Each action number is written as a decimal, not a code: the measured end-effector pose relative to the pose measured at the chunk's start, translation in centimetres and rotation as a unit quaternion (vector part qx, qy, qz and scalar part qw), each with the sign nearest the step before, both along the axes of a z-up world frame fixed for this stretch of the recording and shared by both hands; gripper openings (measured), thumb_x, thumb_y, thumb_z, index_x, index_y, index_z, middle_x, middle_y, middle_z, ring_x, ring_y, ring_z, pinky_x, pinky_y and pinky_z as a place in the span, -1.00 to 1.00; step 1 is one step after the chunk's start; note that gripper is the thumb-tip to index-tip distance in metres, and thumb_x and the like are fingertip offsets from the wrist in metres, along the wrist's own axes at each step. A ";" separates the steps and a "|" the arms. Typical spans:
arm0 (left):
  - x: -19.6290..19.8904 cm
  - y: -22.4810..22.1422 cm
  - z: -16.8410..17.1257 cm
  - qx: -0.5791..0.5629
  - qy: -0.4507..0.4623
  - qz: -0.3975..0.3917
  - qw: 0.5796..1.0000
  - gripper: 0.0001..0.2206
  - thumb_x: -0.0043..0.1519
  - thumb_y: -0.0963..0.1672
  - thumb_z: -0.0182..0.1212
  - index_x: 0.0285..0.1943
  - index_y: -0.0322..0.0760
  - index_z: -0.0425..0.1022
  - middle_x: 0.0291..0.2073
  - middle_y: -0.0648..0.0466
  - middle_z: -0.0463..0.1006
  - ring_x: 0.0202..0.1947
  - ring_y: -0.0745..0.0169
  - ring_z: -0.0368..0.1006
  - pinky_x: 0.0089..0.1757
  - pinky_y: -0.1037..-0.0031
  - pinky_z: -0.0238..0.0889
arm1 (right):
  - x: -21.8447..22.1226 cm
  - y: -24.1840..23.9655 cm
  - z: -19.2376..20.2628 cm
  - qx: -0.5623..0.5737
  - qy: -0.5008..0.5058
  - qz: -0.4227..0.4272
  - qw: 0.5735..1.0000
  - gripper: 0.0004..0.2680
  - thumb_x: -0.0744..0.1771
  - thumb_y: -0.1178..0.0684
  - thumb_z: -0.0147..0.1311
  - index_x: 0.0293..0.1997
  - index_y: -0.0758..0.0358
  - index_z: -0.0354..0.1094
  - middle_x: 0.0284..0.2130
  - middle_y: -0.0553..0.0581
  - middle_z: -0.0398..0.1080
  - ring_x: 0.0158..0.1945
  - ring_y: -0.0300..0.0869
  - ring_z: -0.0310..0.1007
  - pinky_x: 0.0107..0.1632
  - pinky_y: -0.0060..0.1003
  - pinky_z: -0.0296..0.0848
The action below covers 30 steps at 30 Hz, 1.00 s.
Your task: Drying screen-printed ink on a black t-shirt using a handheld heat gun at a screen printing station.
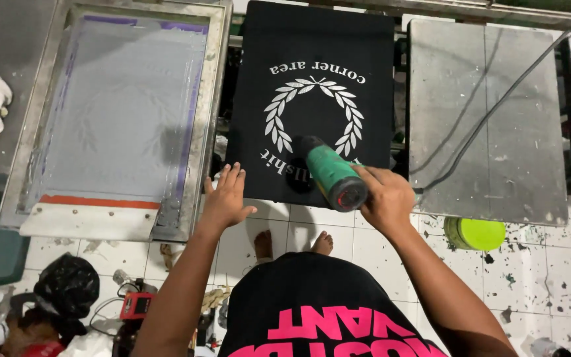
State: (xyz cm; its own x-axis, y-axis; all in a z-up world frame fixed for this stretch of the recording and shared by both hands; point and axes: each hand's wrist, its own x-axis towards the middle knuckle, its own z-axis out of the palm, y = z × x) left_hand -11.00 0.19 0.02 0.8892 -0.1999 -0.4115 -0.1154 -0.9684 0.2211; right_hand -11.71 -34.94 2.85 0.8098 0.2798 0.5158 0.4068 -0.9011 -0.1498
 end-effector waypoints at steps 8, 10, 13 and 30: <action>-0.4 -0.5 -1.3 0.008 -0.059 0.026 0.998 -0.17 0.09 0.08 0.42 0.49 -0.32 0.15 0.49 -0.16 0.08 0.51 -0.14 -0.04 0.30 -0.33 -0.22 | 2.1 1.9 0.6 -0.001 0.029 0.101 0.994 -0.69 0.21 0.05 0.23 0.06 0.02 0.53 -0.22 0.10 0.57 -0.08 -0.02 0.60 -0.01 -0.13 0.49; -0.6 -0.5 -2.4 0.006 -0.074 0.031 0.997 -0.16 0.07 0.08 0.44 0.48 -0.34 0.17 0.47 -0.20 0.11 0.49 -0.18 -0.01 0.29 -0.33 -0.18 | 2.6 2.4 1.2 -0.001 0.032 0.108 0.994 -0.70 0.21 0.07 0.22 0.04 0.05 0.54 -0.23 0.13 0.57 -0.09 0.01 0.60 -0.02 -0.09 0.49; -0.5 -0.2 -3.2 0.003 -0.101 0.023 0.995 -0.14 0.05 0.10 0.44 0.48 -0.37 0.18 0.44 -0.23 0.12 0.46 -0.23 0.03 0.27 -0.35 -0.16 | 3.7 2.8 1.1 -0.005 -0.003 0.090 0.996 -0.70 0.21 0.06 0.24 0.05 0.04 0.54 -0.22 0.11 0.56 -0.09 -0.01 0.60 -0.03 -0.12 0.49; -0.6 1.7 -0.3 0.035 -0.033 -0.073 0.996 -0.08 0.11 0.04 0.43 0.59 -0.30 -0.05 0.53 -0.19 -0.01 0.51 -0.12 -0.09 0.29 -0.26 -0.34 | -1.6 5.7 0.6 -0.013 0.002 0.017 1.000 -0.67 0.19 0.16 0.20 0.05 0.02 0.55 -0.22 0.06 0.55 -0.10 -0.07 0.59 0.00 -0.20 0.48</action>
